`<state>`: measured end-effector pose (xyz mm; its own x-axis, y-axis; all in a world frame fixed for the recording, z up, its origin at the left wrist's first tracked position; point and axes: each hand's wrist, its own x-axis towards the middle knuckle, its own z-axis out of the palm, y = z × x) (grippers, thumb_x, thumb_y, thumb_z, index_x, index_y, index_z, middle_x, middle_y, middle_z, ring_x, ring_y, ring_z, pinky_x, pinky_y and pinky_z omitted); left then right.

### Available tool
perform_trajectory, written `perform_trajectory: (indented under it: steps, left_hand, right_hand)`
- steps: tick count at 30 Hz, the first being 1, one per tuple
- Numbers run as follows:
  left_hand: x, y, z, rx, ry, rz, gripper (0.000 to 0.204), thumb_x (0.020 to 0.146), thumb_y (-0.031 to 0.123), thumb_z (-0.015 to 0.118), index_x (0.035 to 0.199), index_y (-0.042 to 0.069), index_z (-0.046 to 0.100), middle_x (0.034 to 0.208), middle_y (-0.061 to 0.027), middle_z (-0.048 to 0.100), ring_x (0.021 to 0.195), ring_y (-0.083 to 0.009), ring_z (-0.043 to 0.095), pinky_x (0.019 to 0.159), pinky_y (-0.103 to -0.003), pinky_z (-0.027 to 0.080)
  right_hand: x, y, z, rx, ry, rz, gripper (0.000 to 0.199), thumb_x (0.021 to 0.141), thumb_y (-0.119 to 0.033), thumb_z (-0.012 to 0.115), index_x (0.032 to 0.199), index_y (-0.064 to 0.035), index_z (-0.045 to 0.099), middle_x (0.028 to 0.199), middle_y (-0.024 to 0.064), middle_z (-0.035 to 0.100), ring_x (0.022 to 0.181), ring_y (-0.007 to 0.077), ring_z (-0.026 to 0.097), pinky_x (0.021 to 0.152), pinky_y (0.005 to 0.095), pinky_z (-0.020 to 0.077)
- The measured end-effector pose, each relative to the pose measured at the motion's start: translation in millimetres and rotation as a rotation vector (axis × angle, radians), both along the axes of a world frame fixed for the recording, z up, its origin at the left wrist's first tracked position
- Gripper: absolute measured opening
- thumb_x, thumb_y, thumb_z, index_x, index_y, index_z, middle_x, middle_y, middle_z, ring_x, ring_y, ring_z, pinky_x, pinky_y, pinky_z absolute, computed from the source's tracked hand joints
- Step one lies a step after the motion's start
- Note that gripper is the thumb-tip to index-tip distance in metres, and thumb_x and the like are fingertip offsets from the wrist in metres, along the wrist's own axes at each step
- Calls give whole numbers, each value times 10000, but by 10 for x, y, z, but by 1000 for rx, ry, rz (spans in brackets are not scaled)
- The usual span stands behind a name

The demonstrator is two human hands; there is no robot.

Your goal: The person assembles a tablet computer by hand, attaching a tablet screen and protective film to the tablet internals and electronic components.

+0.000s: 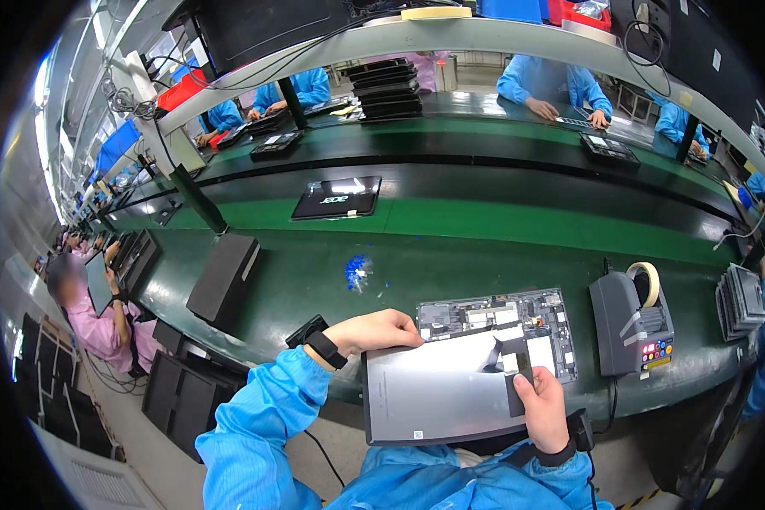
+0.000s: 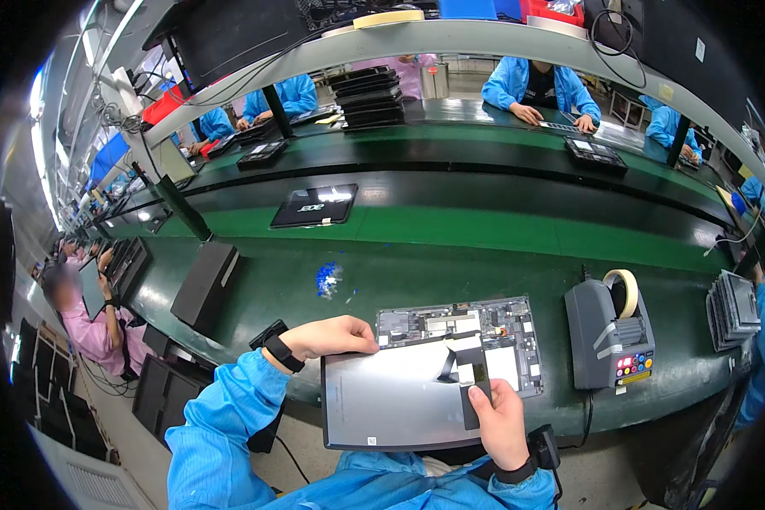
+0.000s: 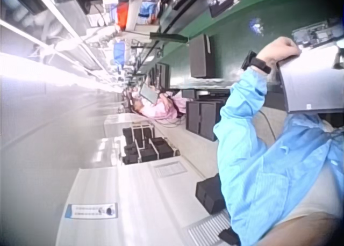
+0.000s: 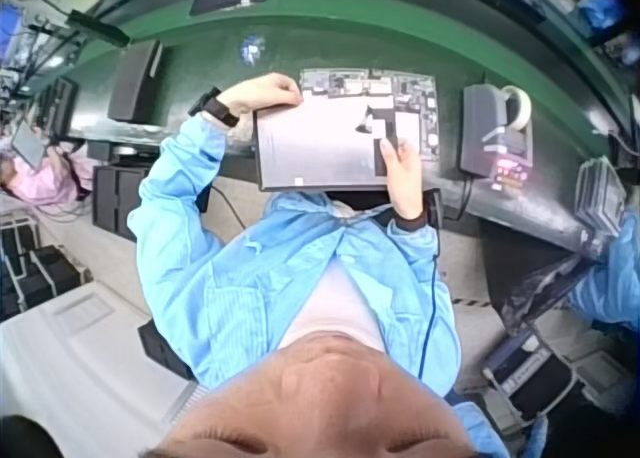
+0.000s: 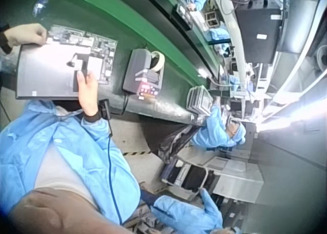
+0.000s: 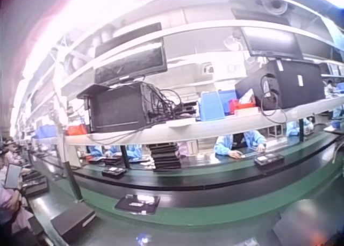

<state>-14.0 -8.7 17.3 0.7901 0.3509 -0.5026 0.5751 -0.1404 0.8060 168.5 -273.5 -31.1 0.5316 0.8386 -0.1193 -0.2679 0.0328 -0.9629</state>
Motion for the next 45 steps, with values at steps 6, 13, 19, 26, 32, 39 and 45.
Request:
perform_trajectory:
  steps: [6, 13, 19, 26, 32, 39, 45]
  left_hand:
    - [-36, 11, -66, -106, -33, 41, 276, 860, 293, 645, 894, 20, 643, 767, 6, 595, 680, -64, 517, 594, -218, 408]
    - [83, -185, -4, 93, 29, 145, 292, 854, 303, 675, 797, 22, 619, 719, -6, 572, 655, -68, 507, 574, -233, 423]
    - [90, -495, -255, 631, -368, 291, 197, 797, 178, 708, 792, 26, 583, 862, -102, 543, 753, -225, 564, 689, -332, 482]
    - [141, -673, -244, 807, -411, 294, 146, 841, 138, 665, 856, 43, 555, 926, -98, 552, 939, -276, 514, 824, -355, 434]
    - [114, -608, -212, 936, -581, 307, 114, 807, 76, 672, 849, 49, 569, 951, -90, 574, 918, -262, 531, 812, -359, 441]
    - [-279, 1271, -508, 1031, -254, 582, 175, 752, 162, 750, 756, 2, 681, 738, -114, 615, 691, -210, 608, 648, -317, 490]
    - [-304, 1646, -1007, 926, -131, 572, 230, 681, 234, 798, 731, 36, 692, 662, -99, 653, 635, -242, 636, 634, -356, 505]
  right_hand:
    - [-6, -6, 19, 0, 14, 3, 164, 939, -84, 563, 1023, 45, 505, 908, 72, 640, 812, 87, 594, 731, 225, 477]
    - [13, -19, 38, 12, 28, -3, 165, 936, -82, 570, 1021, 44, 506, 914, 72, 640, 810, 89, 597, 733, 226, 479]
    - [-16, 35, 52, 17, 42, -32, 164, 936, -80, 568, 1022, 44, 505, 911, 76, 638, 819, 88, 592, 741, 226, 477]
    - [6, 8, 28, -3, 58, -23, 153, 935, -73, 561, 1018, 43, 507, 905, 75, 636, 811, 82, 581, 734, 221, 467]
    - [-11, 23, 74, -34, 28, -27, 147, 933, -67, 560, 1016, 43, 507, 906, 75, 637, 808, 79, 578, 730, 215, 461]
    - [-19, 28, 99, -44, 59, -34, 141, 926, -51, 568, 1013, 41, 507, 904, 78, 640, 793, 78, 583, 723, 216, 467]
    - [-15, 7, 88, -46, 76, -52, 140, 921, -37, 572, 1012, 46, 507, 893, 79, 641, 796, 86, 591, 730, 220, 472]
